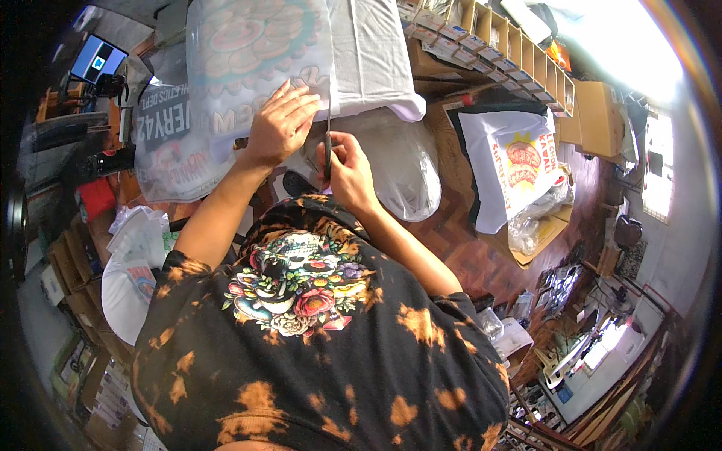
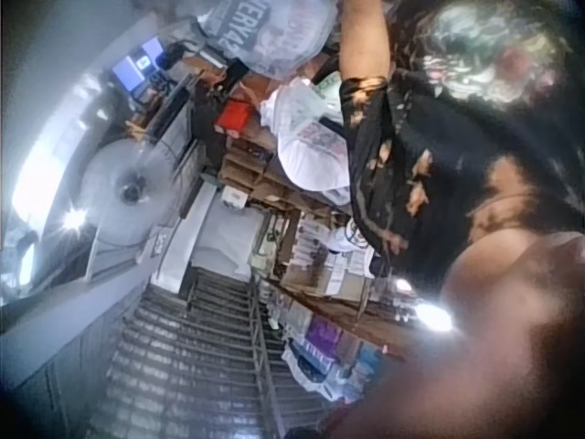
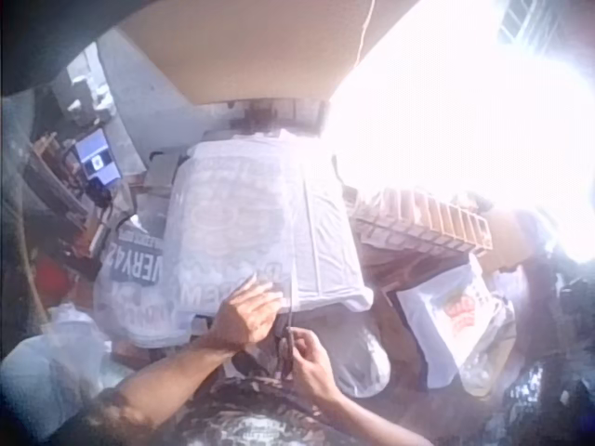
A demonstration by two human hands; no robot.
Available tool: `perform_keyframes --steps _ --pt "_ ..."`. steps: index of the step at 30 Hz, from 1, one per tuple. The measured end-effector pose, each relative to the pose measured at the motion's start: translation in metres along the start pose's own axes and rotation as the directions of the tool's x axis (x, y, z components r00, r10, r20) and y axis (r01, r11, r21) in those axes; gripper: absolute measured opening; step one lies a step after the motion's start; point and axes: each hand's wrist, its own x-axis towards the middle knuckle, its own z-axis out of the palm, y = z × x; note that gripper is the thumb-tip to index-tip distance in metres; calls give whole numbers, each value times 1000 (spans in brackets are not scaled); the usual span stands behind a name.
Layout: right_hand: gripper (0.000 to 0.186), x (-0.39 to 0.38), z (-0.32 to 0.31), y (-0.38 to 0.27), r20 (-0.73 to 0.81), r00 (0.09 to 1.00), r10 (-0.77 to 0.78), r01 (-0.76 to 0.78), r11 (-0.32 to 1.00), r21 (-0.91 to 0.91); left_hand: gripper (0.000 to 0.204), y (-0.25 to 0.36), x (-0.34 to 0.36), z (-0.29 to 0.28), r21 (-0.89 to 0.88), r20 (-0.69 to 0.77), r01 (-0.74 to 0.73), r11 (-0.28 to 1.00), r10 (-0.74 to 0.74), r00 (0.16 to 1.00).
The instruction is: The person prepares a heat press and then applies graphic designs to white t-shirts by positioning the shirts and design sheets, using a pair of scissors to trim the sheets, and operating the heat press machine.
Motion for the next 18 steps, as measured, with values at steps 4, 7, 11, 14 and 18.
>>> perform_keyframes --steps 4,7,11,14,18 --pt "37 10 1 -6 -3 1000 12 -12 997 71 24 8 0 -6 -33 10 20 999 -19 1000" --pt "37 11 0 -4 -4 1000 15 -15 996 86 24 8 -1 -5 -47 -4 30 998 -30 1000" --pt "37 10 0 -3 -6 1000 19 -19 996 92 24 8 -3 -3 -50 -8 39 998 -39 999" --pt "36 11 -2 0 6 1000 -7 7 995 100 25 8 -3 -2 -49 -20 42 998 -43 999" --pt "23 5 -6 -10 -4 1000 30 -30 999 31 27 9 -4 -5 -39 -39 23 999 -24 999"
